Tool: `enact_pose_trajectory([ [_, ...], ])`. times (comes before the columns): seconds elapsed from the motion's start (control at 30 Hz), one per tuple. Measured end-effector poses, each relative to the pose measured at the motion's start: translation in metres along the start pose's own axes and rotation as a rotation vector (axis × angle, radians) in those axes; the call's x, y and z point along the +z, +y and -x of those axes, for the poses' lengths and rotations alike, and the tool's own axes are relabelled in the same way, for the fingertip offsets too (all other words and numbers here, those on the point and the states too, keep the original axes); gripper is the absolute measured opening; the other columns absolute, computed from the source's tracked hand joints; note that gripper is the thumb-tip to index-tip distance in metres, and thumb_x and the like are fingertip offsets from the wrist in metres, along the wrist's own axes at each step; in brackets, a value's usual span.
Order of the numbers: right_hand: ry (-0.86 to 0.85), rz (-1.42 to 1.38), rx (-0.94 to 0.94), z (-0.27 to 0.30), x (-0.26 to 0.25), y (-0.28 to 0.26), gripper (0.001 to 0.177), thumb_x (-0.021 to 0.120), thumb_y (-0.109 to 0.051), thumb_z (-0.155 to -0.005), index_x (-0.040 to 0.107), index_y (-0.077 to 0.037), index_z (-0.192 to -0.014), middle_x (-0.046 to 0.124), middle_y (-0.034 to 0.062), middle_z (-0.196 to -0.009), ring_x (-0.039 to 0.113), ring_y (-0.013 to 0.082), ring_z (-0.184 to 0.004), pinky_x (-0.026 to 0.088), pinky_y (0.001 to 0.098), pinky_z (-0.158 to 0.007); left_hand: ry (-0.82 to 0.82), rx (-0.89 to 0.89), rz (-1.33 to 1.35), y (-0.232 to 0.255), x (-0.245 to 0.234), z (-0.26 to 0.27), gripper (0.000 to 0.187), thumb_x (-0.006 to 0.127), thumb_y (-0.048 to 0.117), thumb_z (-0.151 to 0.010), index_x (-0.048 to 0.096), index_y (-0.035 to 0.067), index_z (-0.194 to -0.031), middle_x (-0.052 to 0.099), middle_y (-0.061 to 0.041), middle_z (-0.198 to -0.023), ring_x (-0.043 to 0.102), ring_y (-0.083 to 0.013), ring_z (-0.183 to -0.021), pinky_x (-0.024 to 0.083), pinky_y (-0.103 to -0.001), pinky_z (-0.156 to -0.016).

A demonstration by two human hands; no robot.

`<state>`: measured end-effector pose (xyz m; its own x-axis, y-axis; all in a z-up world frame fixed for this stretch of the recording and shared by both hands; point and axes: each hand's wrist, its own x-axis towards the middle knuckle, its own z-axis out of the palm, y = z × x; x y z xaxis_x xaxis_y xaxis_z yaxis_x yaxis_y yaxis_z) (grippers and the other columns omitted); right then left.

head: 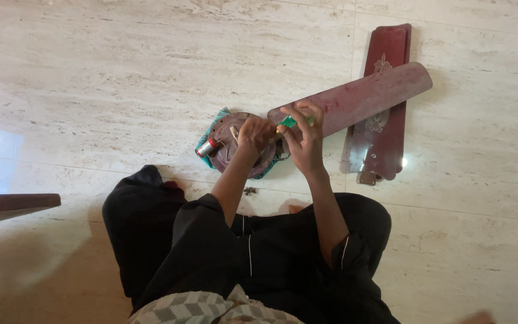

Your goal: The person sits on the floor and uses a screwdriver to remove screws from the fan blades, detaching them from the motor housing. The person handles the fan blades and motor housing while working.

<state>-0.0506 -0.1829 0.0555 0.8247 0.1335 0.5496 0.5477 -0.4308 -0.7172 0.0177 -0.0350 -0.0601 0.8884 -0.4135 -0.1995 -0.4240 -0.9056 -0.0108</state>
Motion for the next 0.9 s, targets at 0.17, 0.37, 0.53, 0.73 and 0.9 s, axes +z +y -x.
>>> enact_pose_trajectory([
  [0.17,0.017,-0.065,0.143,-0.001,0.002,0.003,0.024,0.070,-0.014,-0.101,0.073,-0.011,-0.125,0.060,0.0090,-0.127,0.069,0.0203,-0.110,0.063,0.0318,-0.087,-0.010,0.034,-0.025,0.000,-0.008,0.003,0.018,0.076,0.037,-0.087,0.073,0.020,-0.094,0.077,-0.004,-0.092,0.076,-0.0206,-0.087,0.058,-0.036,-0.071],
  [0.37,-0.048,-0.047,-0.026,-0.003,0.003,-0.008,0.031,0.050,-0.010,-0.113,0.061,-0.005,-0.141,0.064,0.0131,-0.133,0.066,0.0251,-0.122,0.057,0.0374,-0.102,0.016,0.022,-0.076,-0.001,-0.005,0.004,0.023,0.080,0.040,-0.084,0.076,0.018,-0.091,0.077,-0.003,-0.095,0.076,-0.0194,-0.091,0.059,-0.034,-0.074],
  [0.53,-0.030,-0.041,-0.039,-0.008,-0.005,-0.013,0.030,0.051,-0.012,-0.112,0.062,-0.006,-0.139,0.064,0.0117,-0.132,0.067,0.0237,-0.120,0.059,0.0350,-0.101,0.012,0.020,-0.024,0.000,0.000,0.003,0.011,0.073,0.029,-0.090,0.074,0.021,-0.097,0.076,-0.002,-0.098,0.075,-0.0196,-0.093,0.058,-0.034,-0.073],
  [0.73,-0.025,-0.062,-0.045,-0.008,-0.026,-0.014,0.028,0.050,-0.011,-0.113,0.062,-0.001,-0.137,0.062,0.0123,-0.133,0.065,0.0247,-0.122,0.055,0.0363,-0.105,0.058,0.031,-0.033,0.000,0.009,-0.004,0.014,0.064,0.014,-0.095,0.074,0.022,-0.100,0.077,-0.001,-0.098,0.075,-0.0198,-0.092,0.059,-0.033,-0.070],
  [0.9,-0.079,-0.072,-0.043,-0.006,-0.020,-0.012,0.025,0.050,-0.010,-0.113,0.064,-0.002,-0.132,0.062,0.0119,-0.133,0.064,0.0251,-0.124,0.055,0.0365,-0.104,0.067,0.018,-0.014,0.000,0.010,-0.001,0.015,0.064,0.013,-0.095,0.074,0.023,-0.095,0.077,-0.002,-0.099,0.076,-0.0205,-0.093,0.059,-0.034,-0.072],
])
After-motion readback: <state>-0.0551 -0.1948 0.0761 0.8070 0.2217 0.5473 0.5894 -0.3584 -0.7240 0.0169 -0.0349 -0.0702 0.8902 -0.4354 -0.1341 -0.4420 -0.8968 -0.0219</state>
